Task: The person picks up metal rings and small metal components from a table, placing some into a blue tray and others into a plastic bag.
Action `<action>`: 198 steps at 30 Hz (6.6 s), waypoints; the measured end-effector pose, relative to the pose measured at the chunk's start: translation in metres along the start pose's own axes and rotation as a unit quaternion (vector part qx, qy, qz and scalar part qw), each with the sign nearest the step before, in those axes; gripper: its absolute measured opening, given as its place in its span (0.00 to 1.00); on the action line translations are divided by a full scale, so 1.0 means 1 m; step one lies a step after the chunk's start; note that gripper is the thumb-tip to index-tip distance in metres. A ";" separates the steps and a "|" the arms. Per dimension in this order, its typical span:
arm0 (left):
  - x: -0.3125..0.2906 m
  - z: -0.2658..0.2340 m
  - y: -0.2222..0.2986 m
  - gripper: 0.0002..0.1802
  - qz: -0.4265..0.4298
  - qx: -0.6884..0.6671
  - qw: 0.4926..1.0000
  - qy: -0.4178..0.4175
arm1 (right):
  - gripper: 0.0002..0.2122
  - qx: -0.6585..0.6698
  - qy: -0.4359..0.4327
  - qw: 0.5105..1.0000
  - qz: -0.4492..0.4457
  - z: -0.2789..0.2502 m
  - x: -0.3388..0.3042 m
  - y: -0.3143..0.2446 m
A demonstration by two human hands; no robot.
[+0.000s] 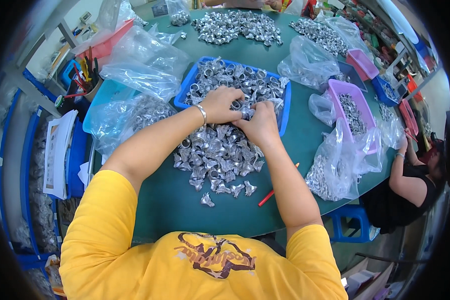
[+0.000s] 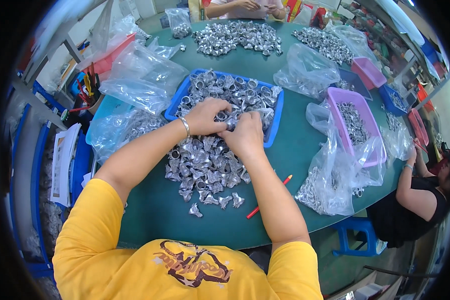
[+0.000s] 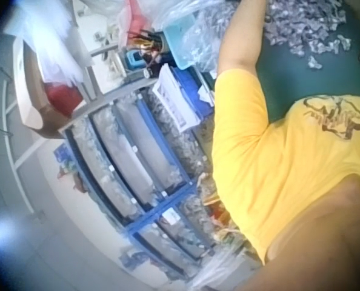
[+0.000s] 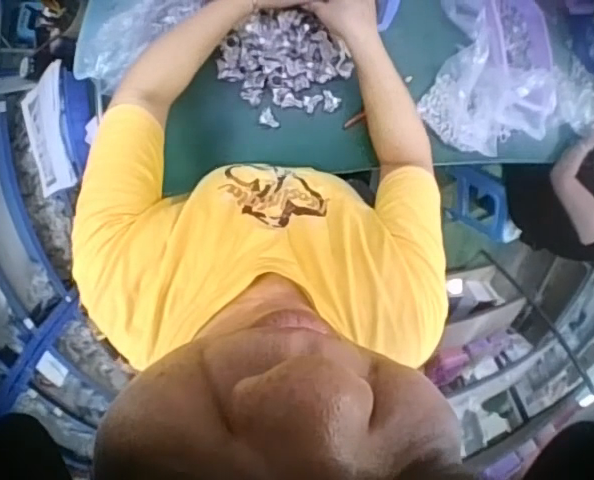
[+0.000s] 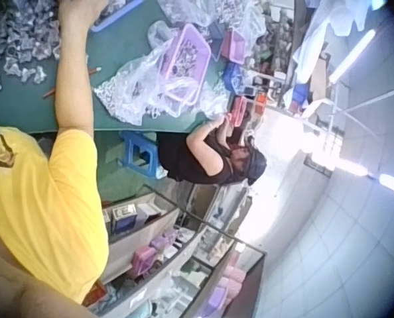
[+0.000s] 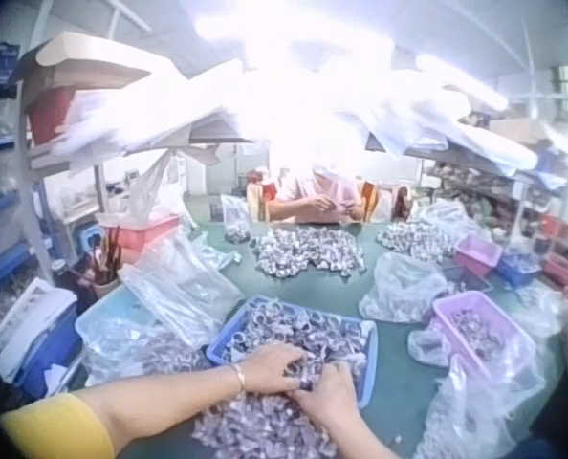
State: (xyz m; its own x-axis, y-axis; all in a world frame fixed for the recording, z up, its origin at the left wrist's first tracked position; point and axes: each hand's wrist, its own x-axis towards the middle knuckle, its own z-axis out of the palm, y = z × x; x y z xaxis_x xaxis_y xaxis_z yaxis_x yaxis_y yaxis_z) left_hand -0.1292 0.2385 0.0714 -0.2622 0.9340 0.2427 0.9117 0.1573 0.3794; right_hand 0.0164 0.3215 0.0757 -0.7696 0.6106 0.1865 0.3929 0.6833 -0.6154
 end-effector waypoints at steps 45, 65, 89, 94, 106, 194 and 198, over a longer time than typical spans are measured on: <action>0.002 -0.049 -0.032 0.33 -0.199 0.077 0.956 -0.201 | 0.27 -0.110 -0.242 0.964 0.022 0.009 0.051 -0.047; -0.068 -0.029 -0.021 0.12 -0.071 -0.243 0.957 0.140 | 0.09 0.314 -0.087 0.916 -0.236 0.027 0.008 -0.023; -0.122 -0.131 -0.112 0.22 -0.195 0.400 0.832 0.332 | 0.08 0.000 -0.030 0.972 -0.235 -0.068 -0.150 0.055; -0.091 -0.173 -0.127 0.07 -0.231 0.336 0.897 0.173 | 0.07 0.032 -0.010 0.963 -0.267 -0.074 -0.143 0.025; -0.070 -0.245 -0.004 0.09 -0.089 0.344 0.916 0.186 | 0.17 -0.115 0.192 0.797 -0.562 0.008 0.025 -0.178; 0.075 -0.063 -0.078 0.55 -0.226 0.186 0.937 -0.190 | 0.21 -0.201 -0.160 0.966 -0.024 0.041 0.203 -0.051; 0.087 -0.058 -0.075 0.48 -0.195 0.138 0.940 -0.244 | 0.20 -0.217 -0.226 0.950 -0.007 0.040 0.211 -0.055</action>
State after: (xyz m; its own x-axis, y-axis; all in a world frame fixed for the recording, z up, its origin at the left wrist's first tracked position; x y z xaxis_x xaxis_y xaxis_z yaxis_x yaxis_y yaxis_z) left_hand -0.2388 0.2894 0.1158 -0.4776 0.8138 -0.3312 0.8418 0.5318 0.0927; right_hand -0.1877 0.3971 0.1182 -0.8756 0.4321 -0.2159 0.4752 0.8508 -0.2243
